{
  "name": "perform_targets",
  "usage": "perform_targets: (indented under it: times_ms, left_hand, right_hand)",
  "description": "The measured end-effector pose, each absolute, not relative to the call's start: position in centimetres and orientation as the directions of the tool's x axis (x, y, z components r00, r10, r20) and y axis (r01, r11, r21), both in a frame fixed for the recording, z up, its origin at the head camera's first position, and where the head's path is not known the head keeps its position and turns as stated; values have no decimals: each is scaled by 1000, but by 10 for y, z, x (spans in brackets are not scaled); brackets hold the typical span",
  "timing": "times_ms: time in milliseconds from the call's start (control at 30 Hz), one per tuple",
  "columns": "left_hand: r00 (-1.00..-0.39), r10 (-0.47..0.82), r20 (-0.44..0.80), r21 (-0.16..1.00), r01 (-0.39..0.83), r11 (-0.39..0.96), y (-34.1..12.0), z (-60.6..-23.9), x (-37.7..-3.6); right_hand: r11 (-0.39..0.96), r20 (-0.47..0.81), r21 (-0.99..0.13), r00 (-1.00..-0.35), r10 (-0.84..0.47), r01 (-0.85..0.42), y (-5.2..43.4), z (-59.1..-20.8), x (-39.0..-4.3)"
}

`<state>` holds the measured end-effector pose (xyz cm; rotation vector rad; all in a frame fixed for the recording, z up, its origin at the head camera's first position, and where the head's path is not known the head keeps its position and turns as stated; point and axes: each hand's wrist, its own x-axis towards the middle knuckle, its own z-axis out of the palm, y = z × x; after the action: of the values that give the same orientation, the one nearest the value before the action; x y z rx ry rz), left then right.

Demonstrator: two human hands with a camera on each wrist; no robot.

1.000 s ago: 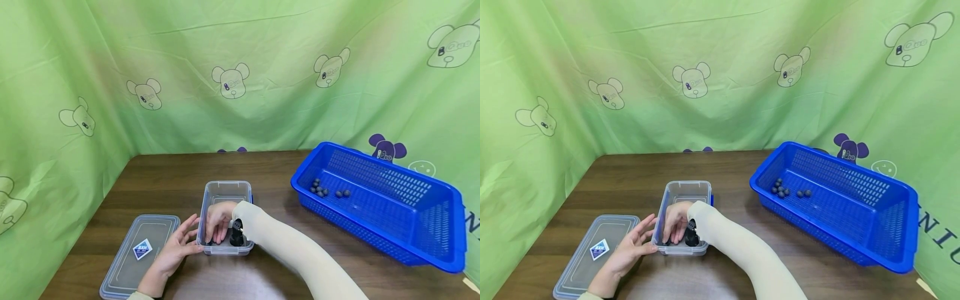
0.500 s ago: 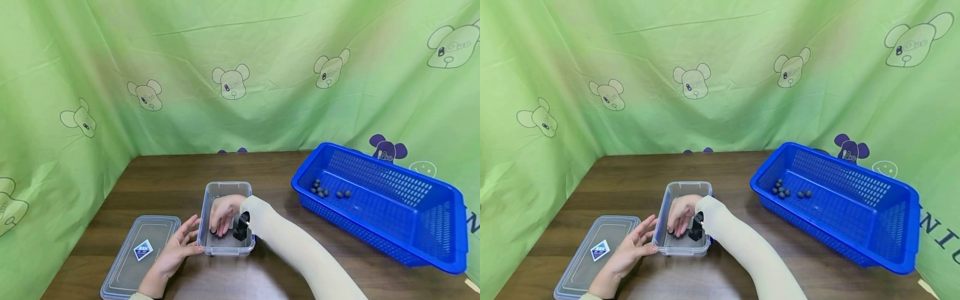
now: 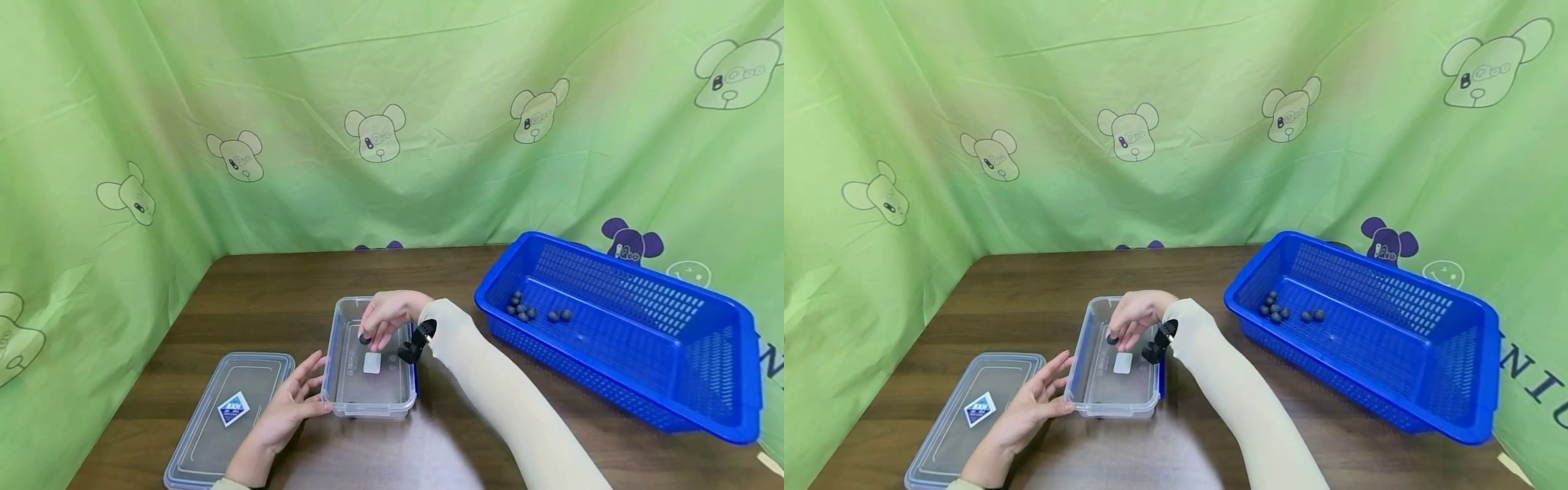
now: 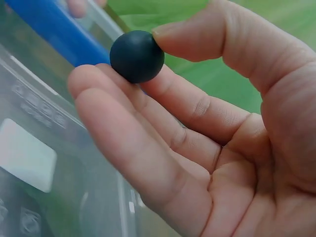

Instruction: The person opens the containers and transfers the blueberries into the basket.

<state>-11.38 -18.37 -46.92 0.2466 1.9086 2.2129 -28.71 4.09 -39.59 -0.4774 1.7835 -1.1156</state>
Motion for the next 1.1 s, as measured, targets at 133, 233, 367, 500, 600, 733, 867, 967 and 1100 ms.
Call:
perform_targets:
  times_ms: [133,233,367,500,600,733,867,967,1100]
  left_hand:
    - [-964,264,-15,988,-55,-145,-183,-469,-114]
    - [-964,264,-17,987,-58,-150,-184,-470,-114]
    - [-964,266,-16,986,-59,-154,-184,-470,-114]
    - [-964,267,-14,986,-57,-154,-184,-470,-114]
    - [-964,267,-13,987,-55,-150,-184,-470,-114]
    - [-965,263,-16,988,-56,-145,-184,-470,-114]
    - [-966,258,-17,988,-57,-145,-184,-470,-114]
    - [-966,257,-15,988,-54,-147,-184,-470,-114]
    - [-965,262,-11,988,-50,-144,-185,-471,-114]
  right_hand:
    - [474,-480,-867,-509,-715,151,57,-390,-295]
    - [450,-457,-880,-535,-711,154,70,-386,-301]
    - [419,-431,-893,-576,-695,162,88,-379,-309]
    - [379,-405,-908,-616,-676,180,108,-370,-316]
    - [343,-380,-920,-641,-667,188,125,-364,-319]
    - [301,-342,-936,-665,-664,181,147,-356,-321]
    - [266,-315,-947,-679,-663,179,171,-351,-324]
    - [247,-308,-950,-689,-656,189,189,-349,-326]
    - [230,-308,-951,-696,-649,207,214,-348,-326]
